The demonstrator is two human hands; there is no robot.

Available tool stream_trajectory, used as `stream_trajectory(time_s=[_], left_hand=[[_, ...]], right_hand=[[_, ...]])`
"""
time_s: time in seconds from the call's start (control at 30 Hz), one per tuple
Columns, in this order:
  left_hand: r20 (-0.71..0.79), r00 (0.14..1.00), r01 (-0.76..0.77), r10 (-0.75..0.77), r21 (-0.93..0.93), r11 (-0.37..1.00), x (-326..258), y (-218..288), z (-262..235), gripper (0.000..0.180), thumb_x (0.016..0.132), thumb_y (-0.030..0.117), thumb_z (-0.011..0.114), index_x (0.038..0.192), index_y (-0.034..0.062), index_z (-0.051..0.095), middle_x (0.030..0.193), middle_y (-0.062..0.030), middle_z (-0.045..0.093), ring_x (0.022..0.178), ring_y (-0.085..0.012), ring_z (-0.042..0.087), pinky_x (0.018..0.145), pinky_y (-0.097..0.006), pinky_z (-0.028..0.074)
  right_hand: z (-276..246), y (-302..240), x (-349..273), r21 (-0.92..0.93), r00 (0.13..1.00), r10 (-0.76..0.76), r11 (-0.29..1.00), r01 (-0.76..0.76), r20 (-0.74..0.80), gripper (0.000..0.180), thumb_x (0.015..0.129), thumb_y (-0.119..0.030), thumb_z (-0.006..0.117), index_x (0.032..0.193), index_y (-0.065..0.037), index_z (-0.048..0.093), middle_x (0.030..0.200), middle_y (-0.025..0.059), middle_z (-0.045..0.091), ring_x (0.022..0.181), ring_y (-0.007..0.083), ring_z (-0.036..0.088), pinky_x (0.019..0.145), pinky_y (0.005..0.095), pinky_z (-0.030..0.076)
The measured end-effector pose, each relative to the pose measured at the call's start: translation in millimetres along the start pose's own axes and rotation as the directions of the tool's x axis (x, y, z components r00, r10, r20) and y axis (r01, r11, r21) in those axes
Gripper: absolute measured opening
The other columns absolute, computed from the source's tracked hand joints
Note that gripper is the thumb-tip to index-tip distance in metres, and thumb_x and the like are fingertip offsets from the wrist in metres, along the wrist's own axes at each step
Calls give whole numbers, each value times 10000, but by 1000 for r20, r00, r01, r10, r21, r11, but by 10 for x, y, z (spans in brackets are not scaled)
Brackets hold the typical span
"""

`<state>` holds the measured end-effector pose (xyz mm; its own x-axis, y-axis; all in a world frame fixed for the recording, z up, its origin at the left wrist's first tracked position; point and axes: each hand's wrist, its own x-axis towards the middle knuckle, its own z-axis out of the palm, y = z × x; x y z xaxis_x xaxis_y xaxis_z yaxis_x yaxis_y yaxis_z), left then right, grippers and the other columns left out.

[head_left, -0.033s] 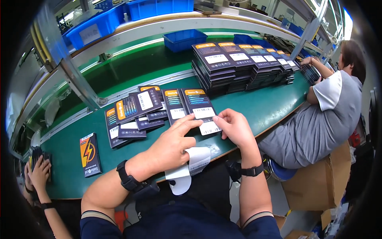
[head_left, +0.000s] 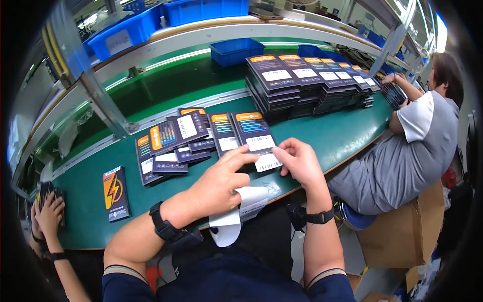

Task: Applying stickers and labels to product boxes on a factory assembly line.

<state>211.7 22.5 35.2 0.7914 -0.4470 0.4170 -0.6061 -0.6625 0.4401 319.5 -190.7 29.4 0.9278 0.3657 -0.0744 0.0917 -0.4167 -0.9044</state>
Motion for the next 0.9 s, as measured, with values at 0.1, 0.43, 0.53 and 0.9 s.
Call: stream_trajectory(time_s=[0.1,0.43,0.53,0.9], left_hand=[[43,999,14,-7,-148,989,-36,61,-25,149,662,-14,728,699,32,591,1458,-159,475,1389,-431,383,1094,-483,390],[-388,875,-147,289,356,923,-454,398,-474,135,708,133,738,793,39,693,1184,-126,640,1120,-323,629,966,-502,482],[-389,921,-47,32,-29,998,-679,618,-442,139,727,116,780,850,72,735,996,-95,653,803,-257,682,666,-338,551],[-309,906,107,-288,-491,864,-1267,927,-341,128,796,117,792,895,53,745,1056,-147,661,944,-284,681,808,-329,533]], right_hand=[[60,19,-99,420,1000,25,907,-21,-2,289,915,-165,698,1117,17,602,730,43,656,486,59,562,388,181,364],[75,-424,-874,721,894,-408,675,158,186,462,964,-365,647,1100,76,662,766,61,637,493,34,479,444,171,360],[206,-513,-897,632,814,-564,684,364,142,825,688,-619,812,1164,41,677,897,18,545,795,98,483,646,245,352],[586,-763,-900,272,642,-684,728,629,347,405,836,-81,729,1225,8,660,1032,191,723,877,261,723,763,329,551]])
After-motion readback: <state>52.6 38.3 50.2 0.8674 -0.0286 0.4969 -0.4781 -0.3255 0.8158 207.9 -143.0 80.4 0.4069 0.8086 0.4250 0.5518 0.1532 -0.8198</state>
